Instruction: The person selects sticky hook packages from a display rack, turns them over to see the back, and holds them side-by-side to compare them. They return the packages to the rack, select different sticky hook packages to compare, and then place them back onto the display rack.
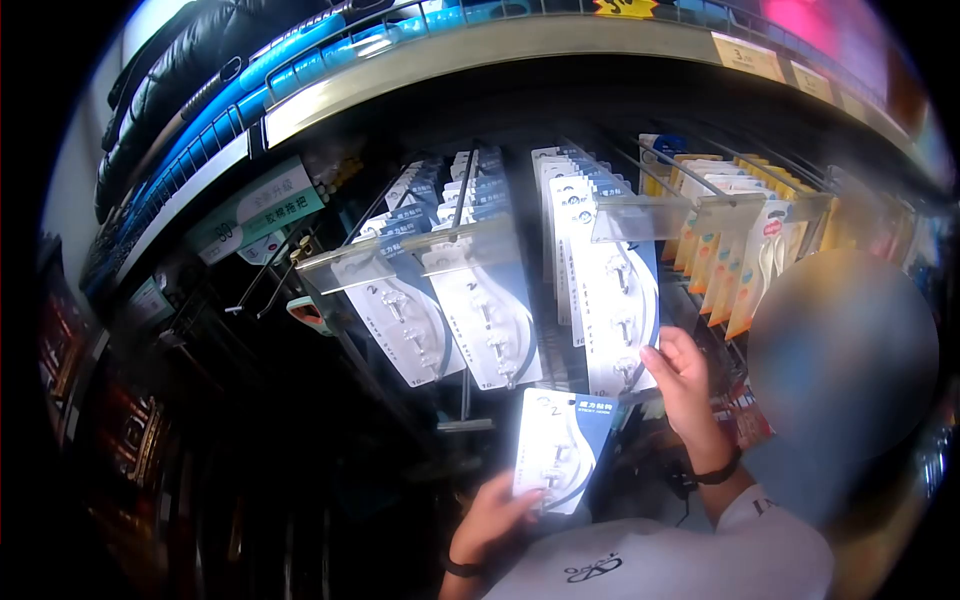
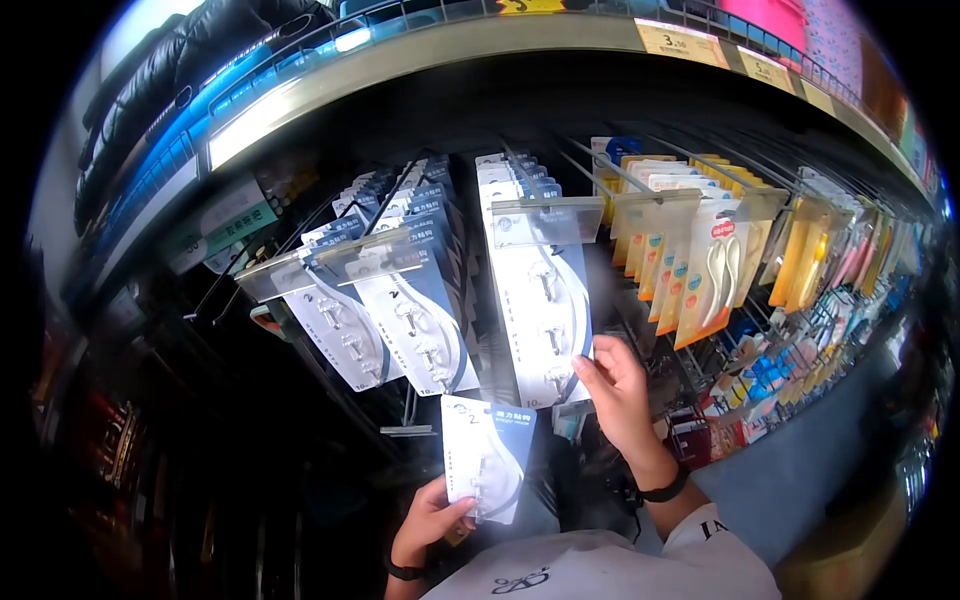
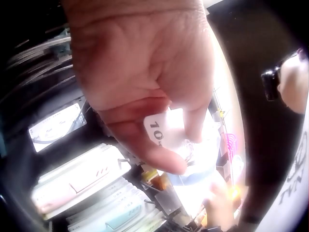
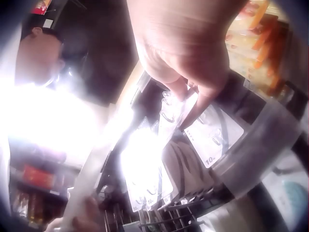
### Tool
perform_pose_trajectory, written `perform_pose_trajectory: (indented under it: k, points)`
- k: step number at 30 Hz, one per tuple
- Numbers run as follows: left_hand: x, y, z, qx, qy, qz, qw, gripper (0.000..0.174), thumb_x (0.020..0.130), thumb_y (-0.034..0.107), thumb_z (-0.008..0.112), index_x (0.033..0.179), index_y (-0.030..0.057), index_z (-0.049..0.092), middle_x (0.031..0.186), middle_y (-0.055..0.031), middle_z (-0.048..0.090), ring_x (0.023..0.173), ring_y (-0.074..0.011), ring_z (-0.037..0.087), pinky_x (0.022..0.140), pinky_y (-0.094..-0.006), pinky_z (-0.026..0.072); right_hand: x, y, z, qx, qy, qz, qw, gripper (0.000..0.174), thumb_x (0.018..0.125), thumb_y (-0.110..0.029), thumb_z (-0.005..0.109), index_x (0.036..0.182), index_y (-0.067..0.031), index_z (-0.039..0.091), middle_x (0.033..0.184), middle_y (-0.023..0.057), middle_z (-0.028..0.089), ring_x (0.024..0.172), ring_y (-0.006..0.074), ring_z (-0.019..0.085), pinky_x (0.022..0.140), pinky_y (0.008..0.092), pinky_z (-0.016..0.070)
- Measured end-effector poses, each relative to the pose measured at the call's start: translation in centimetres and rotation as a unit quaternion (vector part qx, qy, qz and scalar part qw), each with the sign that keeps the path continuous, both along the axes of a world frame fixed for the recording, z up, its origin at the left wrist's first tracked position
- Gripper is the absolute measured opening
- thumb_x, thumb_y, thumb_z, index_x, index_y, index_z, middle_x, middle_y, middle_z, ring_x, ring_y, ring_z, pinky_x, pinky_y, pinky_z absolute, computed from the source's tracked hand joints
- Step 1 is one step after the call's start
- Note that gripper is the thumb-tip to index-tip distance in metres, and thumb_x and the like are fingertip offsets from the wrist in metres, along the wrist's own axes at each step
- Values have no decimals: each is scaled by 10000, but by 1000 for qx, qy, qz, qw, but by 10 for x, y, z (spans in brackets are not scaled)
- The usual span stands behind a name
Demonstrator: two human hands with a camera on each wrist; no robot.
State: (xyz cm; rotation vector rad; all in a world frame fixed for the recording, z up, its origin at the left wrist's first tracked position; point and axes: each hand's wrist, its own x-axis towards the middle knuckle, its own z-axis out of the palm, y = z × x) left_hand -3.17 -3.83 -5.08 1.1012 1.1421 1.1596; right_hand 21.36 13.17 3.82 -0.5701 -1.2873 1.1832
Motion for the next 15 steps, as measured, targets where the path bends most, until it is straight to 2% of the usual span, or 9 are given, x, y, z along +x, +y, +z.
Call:
perform_pose_trajectory:
  k: [6, 11, 12, 15]
  points:
    - [25, 0, 14, 21, 3, 35, 999, 218, 927, 116, 678, 1112, 5, 653, 908, -58, 687, 699, -104, 626, 623, -228, 505, -4, 34, 0, 28, -21, 4, 999, 228, 983, -56, 575, 1179, 42, 510, 1059, 94, 655, 944, 93, 600, 837, 236, 469]
    - [12, -12, 12, 21, 42, 58, 997, 271, 930, 94, 670, 1174, -9, 610, 969, -105, 700, 702, -138, 670, 607, -243, 545, -17, 58, -14, 35, -11, -7, 999, 262, 976, -61, 588, 1203, 36, 501, 1070, 97, 646, 975, 106, 596, 842, 237, 464]
    - [9, -15, 14, 19, 45, 66, 997, 272, 931, 96, 668, 1174, -10, 608, 976, -110, 701, 705, -141, 673, 605, -244, 547, -19, 57, -14, 40, -13, -15, 999, 275, 972, -62, 593, 1212, 34, 498, 1080, 100, 643, 984, 110, 596, 844, 238, 463]
    - [1, -21, 19, 0, 47, 69, 997, 286, 933, 99, 667, 1182, -21, 594, 1006, -121, 696, 704, -149, 674, 592, -248, 553, -17, 37, -6, 80, -90, -121, 985, 319, 960, -55, 607, 1244, 29, 488, 1109, 105, 628, 1002, 136, 595, 876, 256, 462]
